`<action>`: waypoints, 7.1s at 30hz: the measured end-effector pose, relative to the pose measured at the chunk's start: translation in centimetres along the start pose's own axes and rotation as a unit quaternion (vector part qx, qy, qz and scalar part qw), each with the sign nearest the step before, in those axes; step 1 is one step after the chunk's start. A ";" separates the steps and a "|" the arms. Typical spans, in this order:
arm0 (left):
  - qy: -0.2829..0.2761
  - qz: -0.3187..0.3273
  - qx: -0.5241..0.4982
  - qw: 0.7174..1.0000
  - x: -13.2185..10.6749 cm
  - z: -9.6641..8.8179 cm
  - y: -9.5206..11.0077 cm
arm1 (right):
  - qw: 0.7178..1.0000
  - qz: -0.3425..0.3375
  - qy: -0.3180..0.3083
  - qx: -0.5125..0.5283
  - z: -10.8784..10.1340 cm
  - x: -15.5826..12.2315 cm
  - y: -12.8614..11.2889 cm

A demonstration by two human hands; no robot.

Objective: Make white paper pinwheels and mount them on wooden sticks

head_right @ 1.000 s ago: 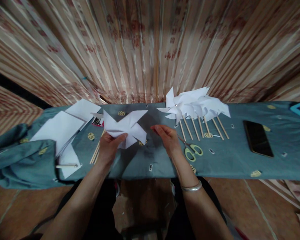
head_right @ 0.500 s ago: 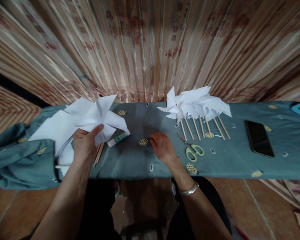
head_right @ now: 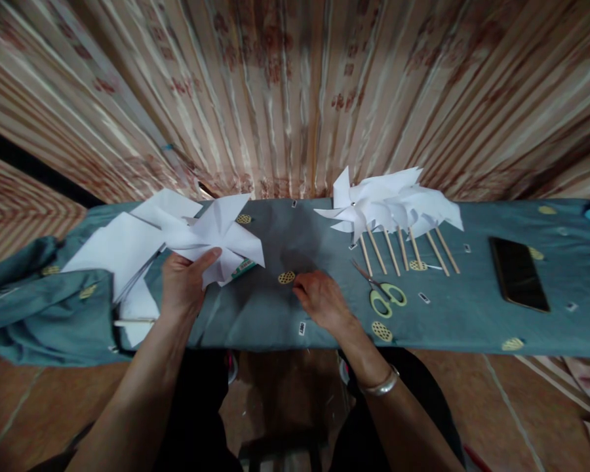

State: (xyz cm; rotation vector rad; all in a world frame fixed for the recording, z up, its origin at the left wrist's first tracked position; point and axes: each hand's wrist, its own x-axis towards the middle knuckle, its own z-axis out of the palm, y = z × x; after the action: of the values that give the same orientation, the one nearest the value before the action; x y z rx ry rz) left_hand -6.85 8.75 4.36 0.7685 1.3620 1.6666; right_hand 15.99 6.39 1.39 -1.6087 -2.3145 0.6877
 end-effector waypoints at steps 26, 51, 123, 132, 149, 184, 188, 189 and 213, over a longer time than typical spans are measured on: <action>-0.127 -0.062 0.092 0.986 -4.7 4.8 -2.0 | 0.906 -0.007 0.223 0.360 -0.9 -0.4 -1.1; -0.137 -0.066 0.045 0.987 -5.7 6.3 -2.9 | 0.890 0.016 0.237 0.390 -0.2 0.2 -0.7; -0.208 -0.123 0.035 0.970 -5.3 4.8 -2.2 | 0.872 0.036 0.184 0.452 -0.3 0.7 -0.6; -0.190 -0.120 0.077 0.971 -5.5 4.8 -2.1 | 0.876 0.016 0.194 0.441 -1.0 0.7 -0.7; -0.184 -0.146 0.005 0.972 -5.7 5.1 -2.2 | 0.855 0.050 0.205 0.474 -0.5 0.7 -0.6; -0.222 -0.234 -0.040 0.946 -5.6 4.9 -2.5 | 0.947 -0.055 0.184 0.258 -2.4 -1.4 -0.7; -0.229 -0.268 -0.077 0.933 -5.9 4.9 -2.3 | 0.934 -0.048 0.172 0.308 -2.6 -1.6 -0.7; -0.231 -0.270 -0.082 0.931 -5.9 4.9 -2.4 | 0.931 -0.045 0.172 0.319 -2.6 -1.6 -0.8; -0.149 -0.184 -0.073 0.969 -5.2 5.5 -2.7 | 0.910 -0.145 0.388 0.010 -4.6 -4.4 -1.9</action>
State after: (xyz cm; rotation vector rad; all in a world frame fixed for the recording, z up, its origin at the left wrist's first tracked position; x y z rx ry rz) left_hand 0.90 6.87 3.17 0.6072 1.0810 1.2850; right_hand 18.10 2.85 6.65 -1.1751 -1.8534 -0.0209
